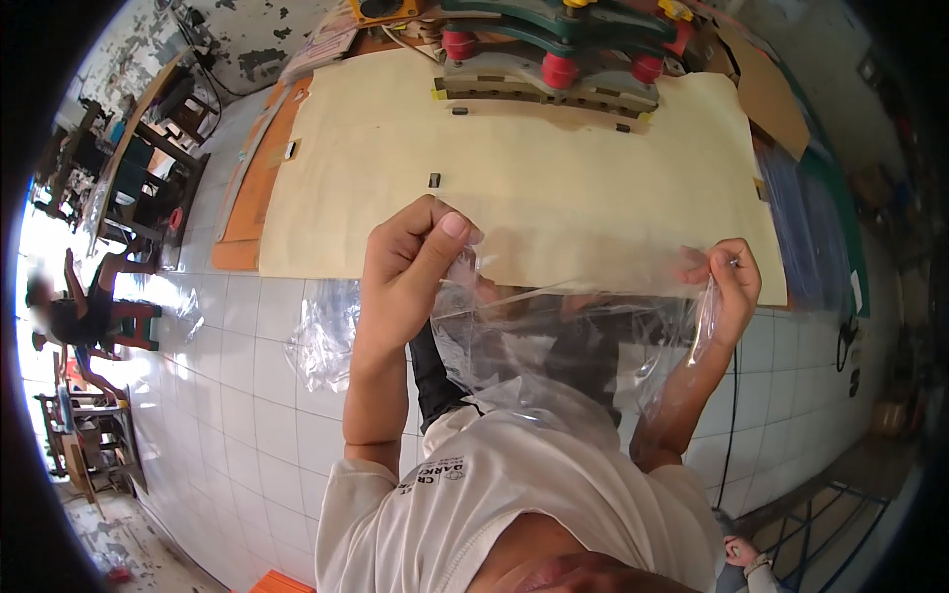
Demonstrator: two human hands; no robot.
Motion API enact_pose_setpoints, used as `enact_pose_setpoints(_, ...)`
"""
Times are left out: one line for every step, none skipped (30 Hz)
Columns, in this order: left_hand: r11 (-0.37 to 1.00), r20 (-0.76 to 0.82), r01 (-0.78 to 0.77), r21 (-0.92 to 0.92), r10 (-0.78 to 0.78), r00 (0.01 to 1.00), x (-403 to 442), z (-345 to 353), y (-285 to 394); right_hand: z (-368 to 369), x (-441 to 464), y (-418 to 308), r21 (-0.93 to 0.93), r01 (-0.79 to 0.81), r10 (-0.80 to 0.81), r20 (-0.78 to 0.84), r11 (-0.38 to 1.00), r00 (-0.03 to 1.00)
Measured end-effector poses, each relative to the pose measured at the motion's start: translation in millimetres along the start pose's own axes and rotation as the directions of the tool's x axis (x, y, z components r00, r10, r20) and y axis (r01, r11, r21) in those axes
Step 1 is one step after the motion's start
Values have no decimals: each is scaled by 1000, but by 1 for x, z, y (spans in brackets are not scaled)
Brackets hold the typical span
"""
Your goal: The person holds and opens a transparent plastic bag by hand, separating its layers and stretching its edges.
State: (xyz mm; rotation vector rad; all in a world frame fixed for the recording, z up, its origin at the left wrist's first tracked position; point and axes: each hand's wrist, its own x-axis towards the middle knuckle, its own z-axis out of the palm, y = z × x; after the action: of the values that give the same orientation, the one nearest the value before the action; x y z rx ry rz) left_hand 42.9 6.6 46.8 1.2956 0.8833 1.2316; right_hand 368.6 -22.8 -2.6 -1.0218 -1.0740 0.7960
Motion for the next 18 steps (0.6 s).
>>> enact_pose_setpoints(1000,28,-9,6,9,1000,0,-2,0,0,0,-1,-5,-16,16,-12,1000,1000)
enact_pose_setpoints(1000,23,-11,5,11,1000,0,-3,-2,0,1,0,-5,-15,15,-7,1000,1000)
enact_pose_setpoints(999,23,-31,15,30,999,1,-3,-5,-1,1,1,-18,2,-2,-2,1000,1000)
enact_pose_setpoints(998,23,-49,24,49,999,1,-3,-6,-1,2,2,-30,18,-18,2,999,1000)
enact_pose_setpoints(998,19,-51,24,51,999,1,-1,-5,-1,2,2,-31,19,-19,7,999,1000)
enact_pose_setpoints(1000,-3,-12,4,12,1000,0,2,-3,0,1,3,-38,29,-29,9,999,1000)
enact_pose_setpoints(1000,-23,26,-16,-26,999,0,3,-2,0,1,3,-46,40,-40,11,998,999)
enact_pose_setpoints(1000,-25,24,-16,-24,999,1,3,-1,1,2,3,-45,42,-41,13,998,999)
enact_pose_setpoints(1000,-16,2,3,-2,1000,1,2,0,2,1,3,-60,61,-60,17,996,998)
enact_pose_setpoints(1000,-7,-20,21,20,1000,1,1,1,3,1,4,-74,80,-79,20,994,997)
enact_pose_setpoints(1000,-8,-20,21,20,1000,1,1,0,4,1,3,-74,80,-79,22,994,997)
enact_pose_setpoints(1000,-2,-21,11,22,1000,1,0,-1,4,1,4,-67,79,-77,26,995,997)
enact_pose_setpoints(1000,4,-23,0,23,1000,1,0,-1,5,1,4,-60,77,-75,30,995,997)
enact_pose_setpoints(1000,3,-23,0,23,1000,1,0,-2,6,1,4,-60,77,-76,31,995,997)
enact_pose_setpoints(1000,1,-4,-26,4,1000,1,0,-2,7,1,4,-59,76,-74,30,995,997)
enact_pose_setpoints(999,-1,15,-52,-15,1000,1,-1,-3,8,2,4,-59,75,-74,30,995,997)
enact_pose_setpoints(999,-2,14,-52,-14,1000,1,-1,-3,8,2,4,-59,76,-75,31,995,997)
enact_pose_setpoints(999,-10,5,-50,-5,1000,2,-1,-4,9,2,3,-61,81,-79,37,995,996)
